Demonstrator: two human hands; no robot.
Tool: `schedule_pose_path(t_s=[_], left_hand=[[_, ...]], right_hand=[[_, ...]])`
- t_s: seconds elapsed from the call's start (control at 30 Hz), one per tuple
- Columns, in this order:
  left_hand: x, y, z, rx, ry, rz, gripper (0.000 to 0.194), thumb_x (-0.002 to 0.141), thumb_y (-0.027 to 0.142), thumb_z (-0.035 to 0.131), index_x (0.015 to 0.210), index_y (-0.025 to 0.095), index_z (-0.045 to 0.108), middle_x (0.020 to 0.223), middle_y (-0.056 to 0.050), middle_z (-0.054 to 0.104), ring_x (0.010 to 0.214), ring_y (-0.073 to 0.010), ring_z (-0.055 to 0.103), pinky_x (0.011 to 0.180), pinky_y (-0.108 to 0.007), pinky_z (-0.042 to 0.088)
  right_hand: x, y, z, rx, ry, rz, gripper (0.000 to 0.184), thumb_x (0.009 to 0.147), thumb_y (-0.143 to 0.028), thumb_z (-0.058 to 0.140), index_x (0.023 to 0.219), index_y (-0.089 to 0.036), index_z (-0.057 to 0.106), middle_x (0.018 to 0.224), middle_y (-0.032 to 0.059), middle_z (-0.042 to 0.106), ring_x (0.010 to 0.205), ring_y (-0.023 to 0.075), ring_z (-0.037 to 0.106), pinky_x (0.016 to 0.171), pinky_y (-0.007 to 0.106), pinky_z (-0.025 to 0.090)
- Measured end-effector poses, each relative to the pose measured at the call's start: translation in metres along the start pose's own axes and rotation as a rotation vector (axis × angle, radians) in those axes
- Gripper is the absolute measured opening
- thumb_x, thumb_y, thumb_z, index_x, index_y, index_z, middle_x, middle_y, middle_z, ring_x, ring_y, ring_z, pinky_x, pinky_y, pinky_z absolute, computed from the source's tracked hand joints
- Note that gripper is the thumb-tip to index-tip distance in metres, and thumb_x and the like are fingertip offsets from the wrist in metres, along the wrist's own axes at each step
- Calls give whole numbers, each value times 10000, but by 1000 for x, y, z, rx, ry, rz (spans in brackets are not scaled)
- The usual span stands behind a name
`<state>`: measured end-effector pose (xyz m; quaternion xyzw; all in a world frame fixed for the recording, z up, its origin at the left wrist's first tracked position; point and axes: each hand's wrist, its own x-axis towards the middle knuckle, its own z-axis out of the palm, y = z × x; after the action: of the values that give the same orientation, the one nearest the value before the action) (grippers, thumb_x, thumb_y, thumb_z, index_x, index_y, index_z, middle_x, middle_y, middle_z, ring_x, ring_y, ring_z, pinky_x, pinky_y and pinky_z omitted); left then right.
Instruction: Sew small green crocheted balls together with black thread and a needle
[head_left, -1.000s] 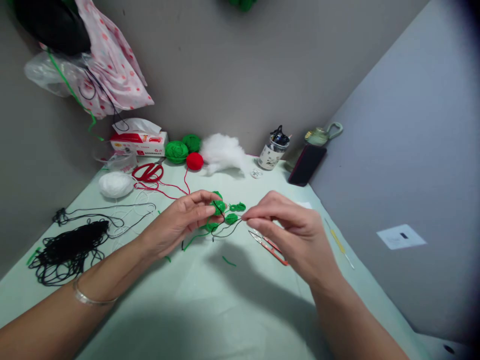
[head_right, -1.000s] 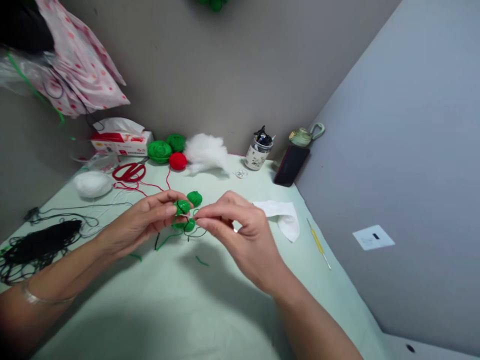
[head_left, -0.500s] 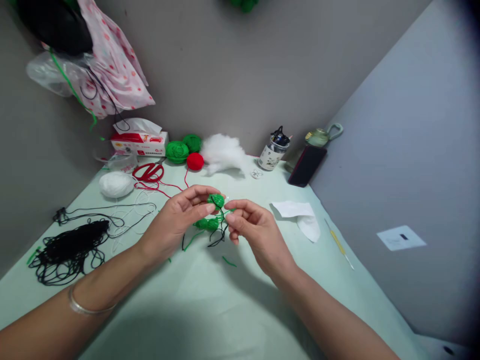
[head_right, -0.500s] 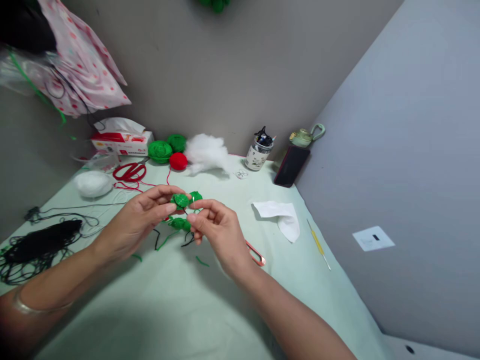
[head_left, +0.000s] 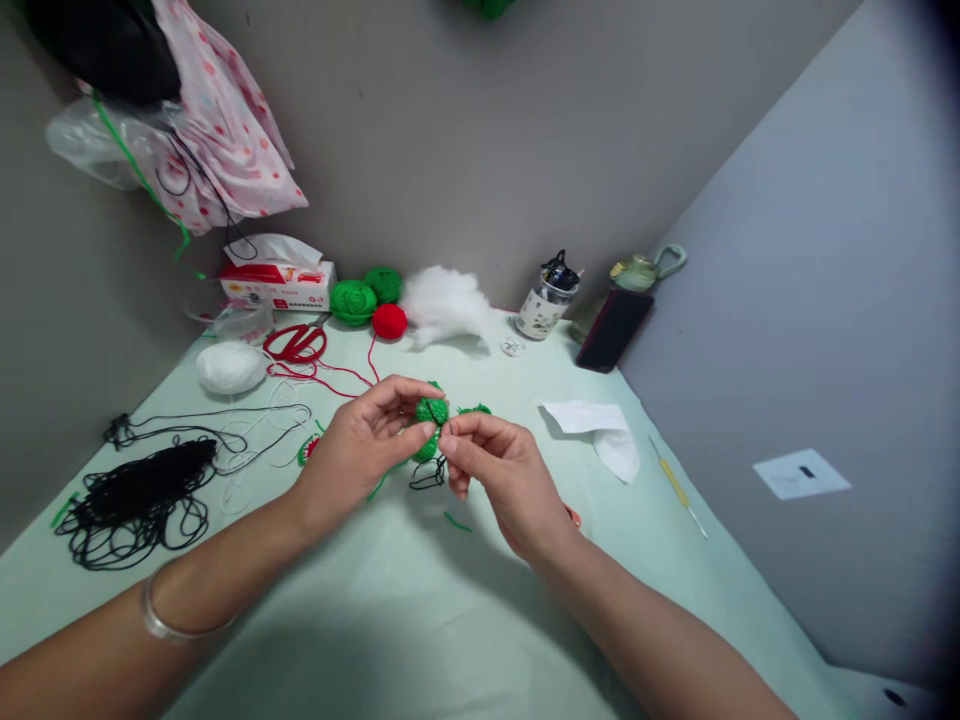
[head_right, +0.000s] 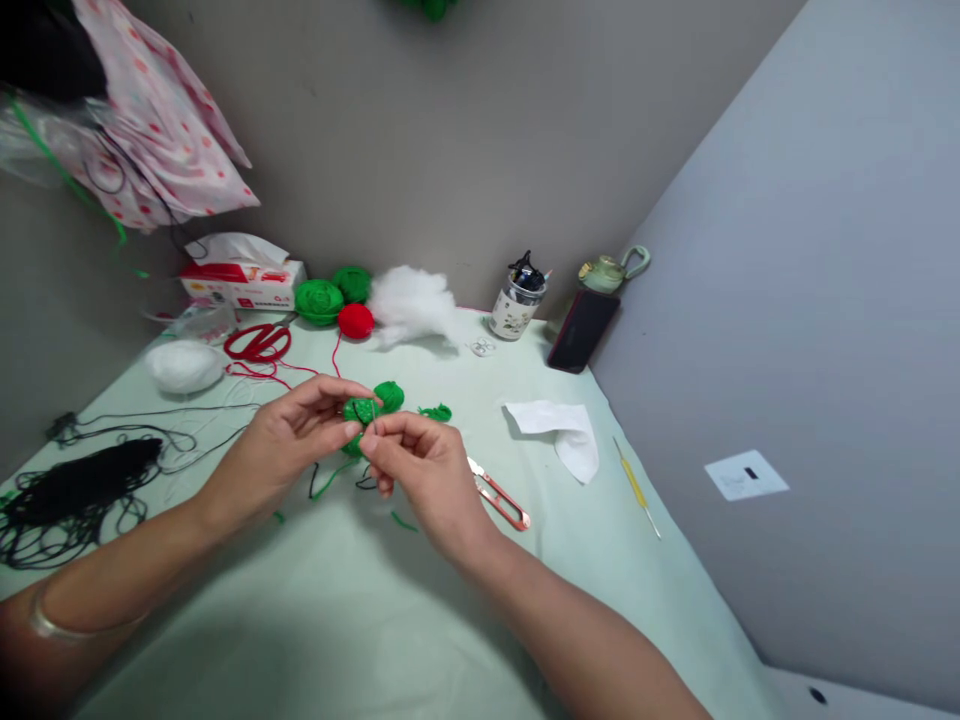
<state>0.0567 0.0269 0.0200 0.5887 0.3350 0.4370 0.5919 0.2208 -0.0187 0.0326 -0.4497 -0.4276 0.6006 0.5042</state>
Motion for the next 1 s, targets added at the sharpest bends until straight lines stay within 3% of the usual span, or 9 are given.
schedule_pose_path(t_s=[0.17, 0.37, 0.53, 0.83, 1.0], left_hand=[[2, 0, 0, 89, 6, 61, 219, 838, 243, 710, 1055, 222, 692, 1019, -30, 671, 978, -181, 618, 894, -298, 491], [6, 3, -3, -115, 19, -126, 259, 860, 294, 702, 1112, 244, 666, 1019, -15, 678, 964, -166, 621, 841, -275, 483], [6, 9, -1, -276, 19, -242, 252, 841, 295, 724, 1079, 228, 670, 973, -13, 697, 882, -155, 643, 834, -286, 498], [5, 10, -3, -282, -5, -232, 239, 839, 287, 745, 1064, 242, 682, 963, -5, 691, 871, -133, 638, 788, -239, 505], [5, 8, -4, -270, -7, -221, 251, 830, 314, 763, 1064, 250, 703, 937, -2, 689, 874, -141, 644, 809, -256, 506]], right_hand=[[-2, -6, 2, -71, -59, -16, 225, 744, -368, 804, 773, -176, 691, 547, -46, 547, 494, 80, 463, 502, 222, 381], [-6, -16, 2, -113, 29, -113, 205, 764, -350, 797, 837, -190, 691, 579, -36, 594, 512, 92, 503, 518, 231, 423], [-6, -14, -3, -159, 76, -96, 233, 802, -393, 762, 774, -180, 671, 549, -30, 581, 475, 81, 453, 463, 219, 347], [-5, -7, 1, -239, 34, -57, 275, 816, -431, 747, 772, -176, 653, 535, -35, 560, 460, 76, 426, 451, 215, 320], [-5, -14, -7, -381, 97, -219, 166, 871, -363, 702, 847, -200, 722, 675, 0, 640, 562, 109, 506, 521, 242, 390]])
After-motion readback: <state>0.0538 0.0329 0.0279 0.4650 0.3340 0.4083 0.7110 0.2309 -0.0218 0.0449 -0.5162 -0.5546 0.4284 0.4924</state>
